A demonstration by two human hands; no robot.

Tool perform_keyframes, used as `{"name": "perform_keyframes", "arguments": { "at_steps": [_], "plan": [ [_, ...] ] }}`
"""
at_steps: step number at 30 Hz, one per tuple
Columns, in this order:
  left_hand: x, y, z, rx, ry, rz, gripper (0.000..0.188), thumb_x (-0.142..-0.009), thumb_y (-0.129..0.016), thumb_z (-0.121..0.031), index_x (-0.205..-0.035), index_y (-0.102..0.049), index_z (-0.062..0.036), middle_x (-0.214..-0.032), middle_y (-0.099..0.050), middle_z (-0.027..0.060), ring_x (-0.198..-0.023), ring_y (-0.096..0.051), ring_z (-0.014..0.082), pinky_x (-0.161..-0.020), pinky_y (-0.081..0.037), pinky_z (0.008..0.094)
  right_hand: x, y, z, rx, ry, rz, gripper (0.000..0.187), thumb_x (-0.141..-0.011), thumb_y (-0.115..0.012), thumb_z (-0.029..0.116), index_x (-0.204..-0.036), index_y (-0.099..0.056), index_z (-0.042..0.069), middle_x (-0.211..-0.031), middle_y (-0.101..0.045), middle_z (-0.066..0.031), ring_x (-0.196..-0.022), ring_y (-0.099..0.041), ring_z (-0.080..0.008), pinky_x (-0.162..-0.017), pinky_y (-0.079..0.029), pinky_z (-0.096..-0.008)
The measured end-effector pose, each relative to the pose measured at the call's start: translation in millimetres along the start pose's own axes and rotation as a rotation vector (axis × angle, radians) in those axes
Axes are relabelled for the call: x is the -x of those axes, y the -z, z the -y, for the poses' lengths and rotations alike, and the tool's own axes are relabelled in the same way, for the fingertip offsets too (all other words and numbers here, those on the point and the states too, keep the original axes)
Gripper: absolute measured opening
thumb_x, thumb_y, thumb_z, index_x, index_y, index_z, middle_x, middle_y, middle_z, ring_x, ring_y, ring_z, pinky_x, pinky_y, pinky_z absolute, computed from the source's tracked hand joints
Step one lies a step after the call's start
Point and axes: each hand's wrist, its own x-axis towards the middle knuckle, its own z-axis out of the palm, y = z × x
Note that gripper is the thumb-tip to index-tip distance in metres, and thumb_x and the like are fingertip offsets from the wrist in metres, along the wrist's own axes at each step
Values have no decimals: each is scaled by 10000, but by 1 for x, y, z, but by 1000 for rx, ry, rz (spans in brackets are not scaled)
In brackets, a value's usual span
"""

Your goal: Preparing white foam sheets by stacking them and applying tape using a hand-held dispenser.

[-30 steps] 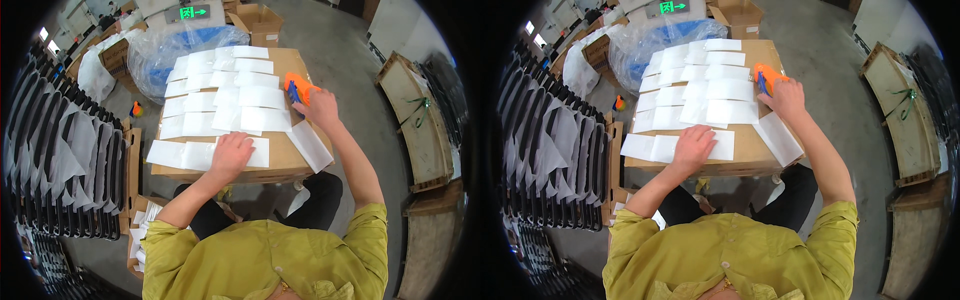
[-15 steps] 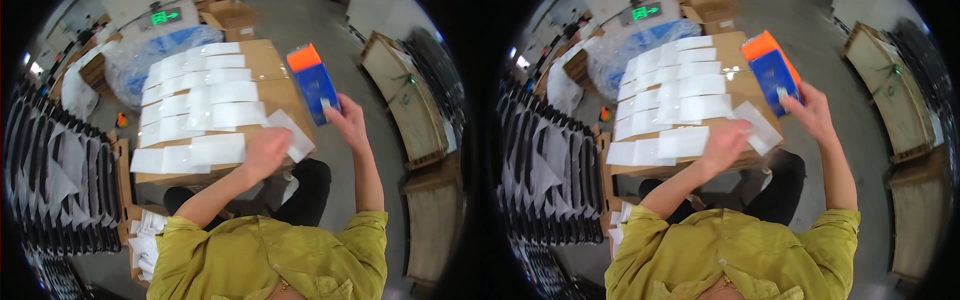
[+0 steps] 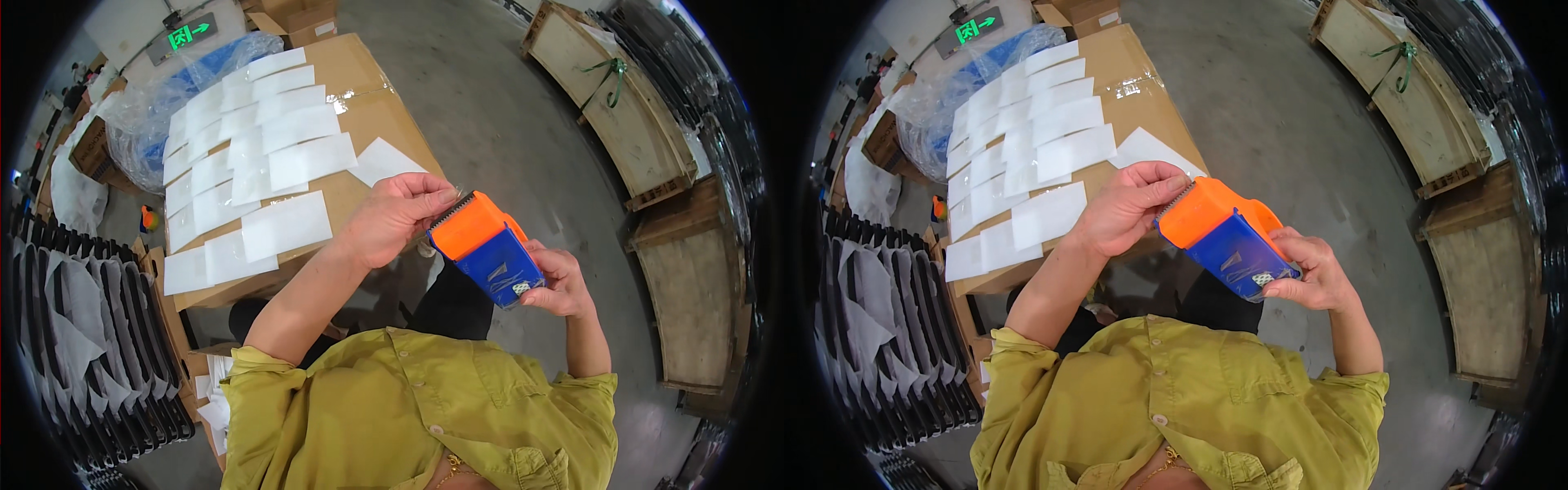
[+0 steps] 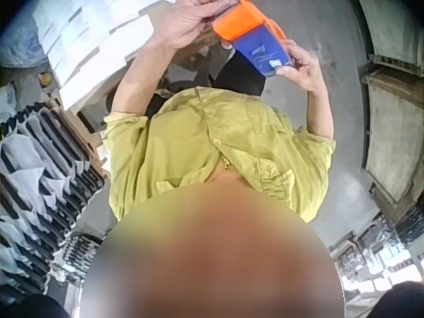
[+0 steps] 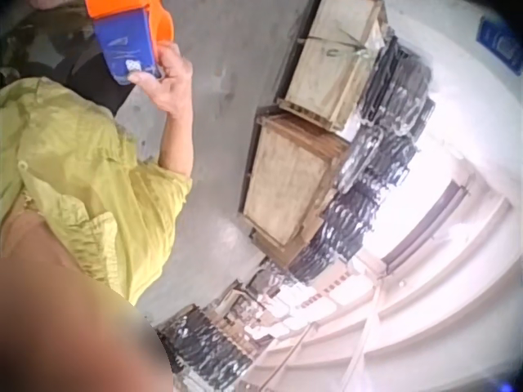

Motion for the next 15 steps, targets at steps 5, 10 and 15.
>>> {"name": "perform_keyframes", "arguments": {
  "at_steps": [5, 10, 15],
  "plan": [
    [2, -9, 15, -551, -209, -307, 158, -801, -610, -128, -851, -612, 21, -720, -607, 15, -635, -509, 49, -561, -412, 196, 15, -3, 6, -159, -288, 14, 398, -696, -718, 245, -929, -577, -45, -777, -611, -78, -716, -570, -136, -624, -440, -245],
    [-10, 4, 28, -714, -376, -414, 160, -790, -616, -139, -808, -623, 20, -662, -591, 17, -593, -491, 51, -553, -413, 203, 16, -5, 4, -287, -421, -58, 415, -707, -704, 249, -956, -565, -54, -792, -607, -43, -702, -539, -68, -598, -432, -201],
    [-35, 34, 23, -729, -450, -548, 193, -763, -632, -159, -780, -629, 33, -620, -594, 33, -554, -490, 67, -524, -410, 227, 25, 20, -1, -339, -566, -71, 435, -696, -711, 253, -968, -569, -55, -805, -605, -38, -712, -539, -66, -617, -441, -205]
  ]
}}
